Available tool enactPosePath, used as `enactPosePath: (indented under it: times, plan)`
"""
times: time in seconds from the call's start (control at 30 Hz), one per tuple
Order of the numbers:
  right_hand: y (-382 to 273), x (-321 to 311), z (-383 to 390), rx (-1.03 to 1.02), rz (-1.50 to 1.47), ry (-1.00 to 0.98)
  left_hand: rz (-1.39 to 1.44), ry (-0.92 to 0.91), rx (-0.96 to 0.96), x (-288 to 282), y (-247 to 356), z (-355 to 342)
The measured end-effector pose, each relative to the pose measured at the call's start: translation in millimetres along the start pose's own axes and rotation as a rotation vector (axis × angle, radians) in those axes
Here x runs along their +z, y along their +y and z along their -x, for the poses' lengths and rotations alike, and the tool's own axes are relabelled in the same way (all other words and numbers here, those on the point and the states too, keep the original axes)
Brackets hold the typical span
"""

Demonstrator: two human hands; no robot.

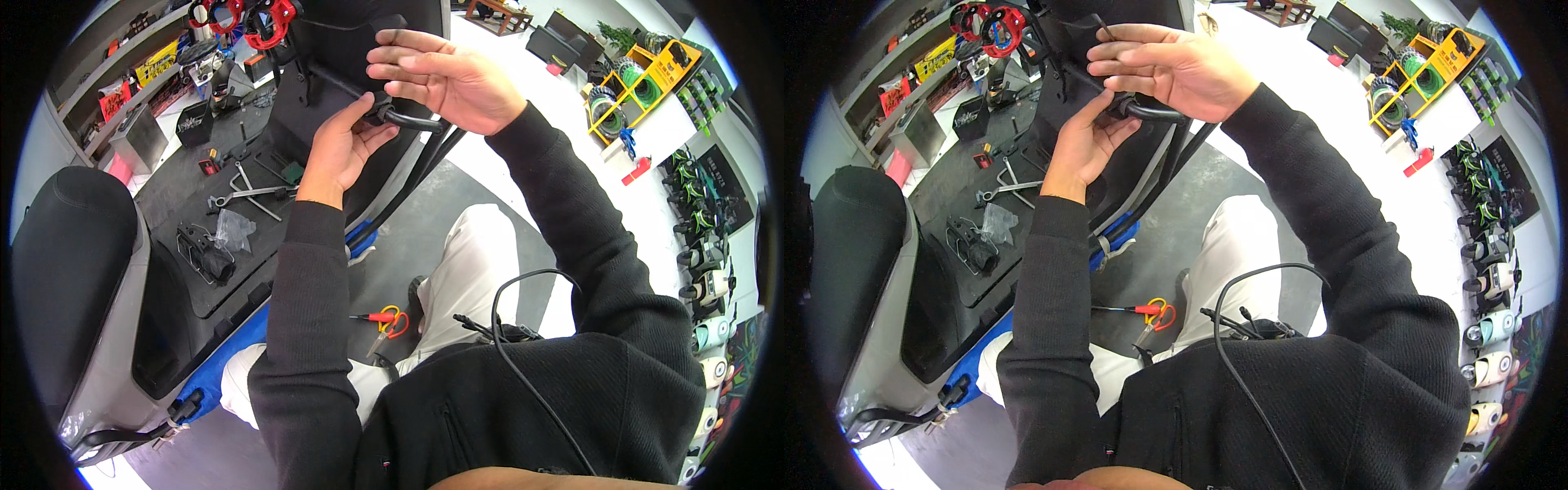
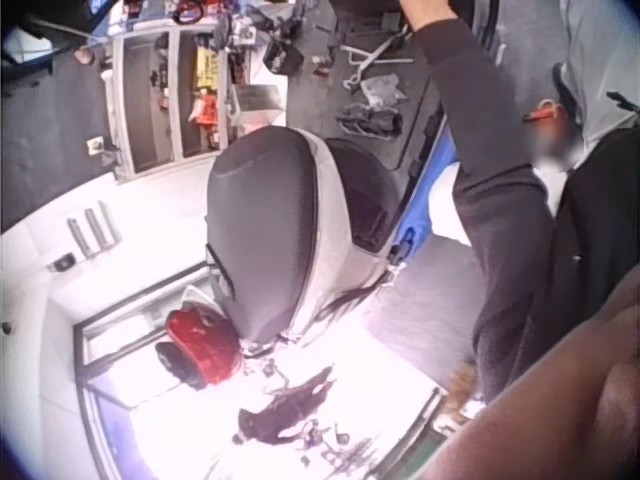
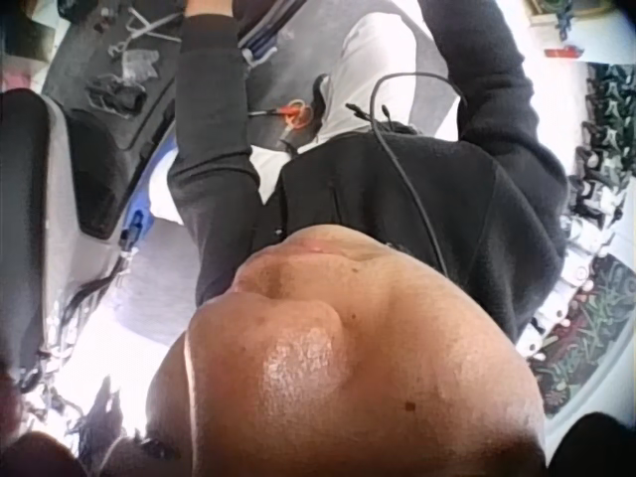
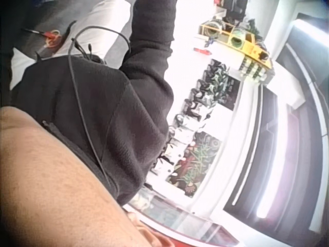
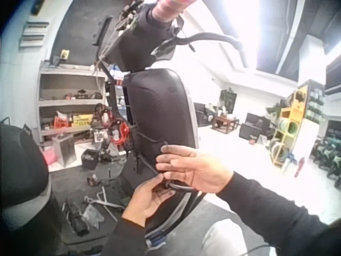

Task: The person works on the handlebar area of a scooter, repeatedly removing and reinstalling a small black component and tightening it with a screwdriver. They also route a cable through the handlebar housing and secure it with a zip tie.

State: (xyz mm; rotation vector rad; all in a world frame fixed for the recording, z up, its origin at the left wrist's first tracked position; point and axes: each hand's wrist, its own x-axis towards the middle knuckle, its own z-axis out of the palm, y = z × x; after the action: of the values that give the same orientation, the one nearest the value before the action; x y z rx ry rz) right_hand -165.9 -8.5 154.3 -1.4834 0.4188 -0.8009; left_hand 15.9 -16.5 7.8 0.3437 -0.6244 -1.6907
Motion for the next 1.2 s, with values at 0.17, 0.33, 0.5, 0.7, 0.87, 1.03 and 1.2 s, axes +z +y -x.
enactPosePath:
  times: [0.17, 0.33, 0.5, 0.7, 0.87, 1.03, 1.2]
  plan:
    - [19.3, 0.6, -14.0, -0.024, 0.363, 0.121, 0.021, -0.01, -0.035, -4.8, 0.2, 2.3]
    - [41.8, 0.6, -21.5, -0.243, 0.744, 0.167, 0.02, -0.002, -0.039, -6.0, 1.2, 0.1]
    - [45.6, -6.0, -23.6, -0.228, 0.953, 0.283, 0.037, 0.013, -0.08, -8.9, 1.3, -2.1]
    - [48.4, -11.7, -32.2, -0.376, 0.951, 0.243, 0.044, -0.032, -0.078, -13.8, 0.3, -2.2]
    - [53.1, -14.6, -33.2, -0.199, 0.772, 0.199, 0.072, -0.077, -0.084, -17.8, -0.2, -2.0]
    - [56.1, -15.4, -37.5, -0.196, 0.792, 0.244, 0.106, -0.105, -0.088, -21.5, -1.2, -3.5]
    - [54.2, -16.9, -36.3, -0.22, 0.772, 0.255, 0.118, -0.099, -0.103, -23.6, -1.0, -4.0]
